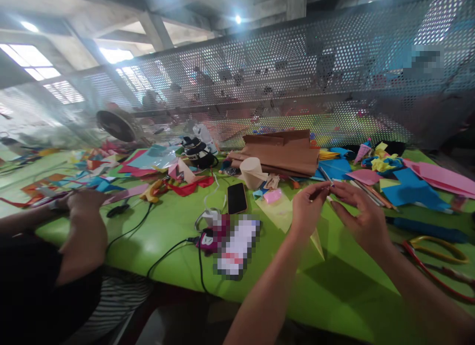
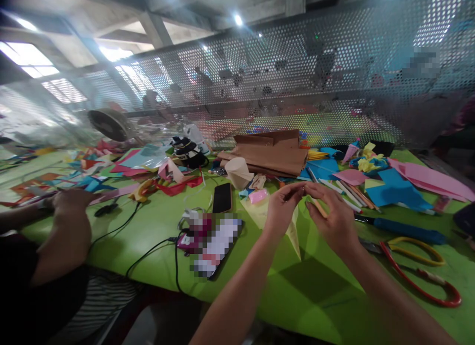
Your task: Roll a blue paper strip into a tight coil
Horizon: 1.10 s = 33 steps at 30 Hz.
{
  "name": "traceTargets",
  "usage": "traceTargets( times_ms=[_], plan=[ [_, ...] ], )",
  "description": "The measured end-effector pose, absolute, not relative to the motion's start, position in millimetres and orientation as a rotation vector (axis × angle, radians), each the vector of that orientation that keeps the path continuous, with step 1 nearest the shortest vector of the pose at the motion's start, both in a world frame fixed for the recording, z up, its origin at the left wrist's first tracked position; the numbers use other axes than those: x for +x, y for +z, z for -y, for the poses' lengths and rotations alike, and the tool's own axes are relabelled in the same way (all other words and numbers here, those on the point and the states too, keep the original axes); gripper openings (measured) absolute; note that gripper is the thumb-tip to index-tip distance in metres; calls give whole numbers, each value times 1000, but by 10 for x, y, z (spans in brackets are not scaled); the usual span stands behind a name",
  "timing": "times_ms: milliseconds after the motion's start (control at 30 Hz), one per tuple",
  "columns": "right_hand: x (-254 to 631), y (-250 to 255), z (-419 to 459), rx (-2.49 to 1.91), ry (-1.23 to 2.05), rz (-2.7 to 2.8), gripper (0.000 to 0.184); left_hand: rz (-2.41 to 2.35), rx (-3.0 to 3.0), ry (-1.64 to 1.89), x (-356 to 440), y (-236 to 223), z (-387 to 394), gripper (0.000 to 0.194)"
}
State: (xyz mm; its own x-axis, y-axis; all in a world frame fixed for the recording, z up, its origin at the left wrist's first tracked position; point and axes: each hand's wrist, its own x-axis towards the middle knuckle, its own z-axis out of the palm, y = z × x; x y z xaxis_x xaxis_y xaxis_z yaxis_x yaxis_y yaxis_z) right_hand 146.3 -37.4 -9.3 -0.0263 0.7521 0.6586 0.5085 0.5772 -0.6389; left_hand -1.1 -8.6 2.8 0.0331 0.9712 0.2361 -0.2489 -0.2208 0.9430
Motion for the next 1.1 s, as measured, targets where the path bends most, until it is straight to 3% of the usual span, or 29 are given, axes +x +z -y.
traceTargets(
  times_ms=[100,267,667,833,933,1100],
  plan=[
    [1476,-75,371,-1041,381,1660,46,-861,1182,1451,-9,33,90,18],
    [1488,-57,365,-1054,150,1779,38,-771,913,1329,-13,30,60,18],
    [1527,-59,329,-993,-269,1956,53,-763,1046,1343,-29,19,43,23],
    [1533,-52,330,-951,-468,2041,63,-841,1191,1386,-54,-24,19,16],
    [1518,-38,339,-926,-408,2043,60,-871,1157,1397,-69,-34,9,11],
    [1526,-23,350,-990,-89,1891,39,-835,1032,1340,-71,3,12,14]
  ],
)
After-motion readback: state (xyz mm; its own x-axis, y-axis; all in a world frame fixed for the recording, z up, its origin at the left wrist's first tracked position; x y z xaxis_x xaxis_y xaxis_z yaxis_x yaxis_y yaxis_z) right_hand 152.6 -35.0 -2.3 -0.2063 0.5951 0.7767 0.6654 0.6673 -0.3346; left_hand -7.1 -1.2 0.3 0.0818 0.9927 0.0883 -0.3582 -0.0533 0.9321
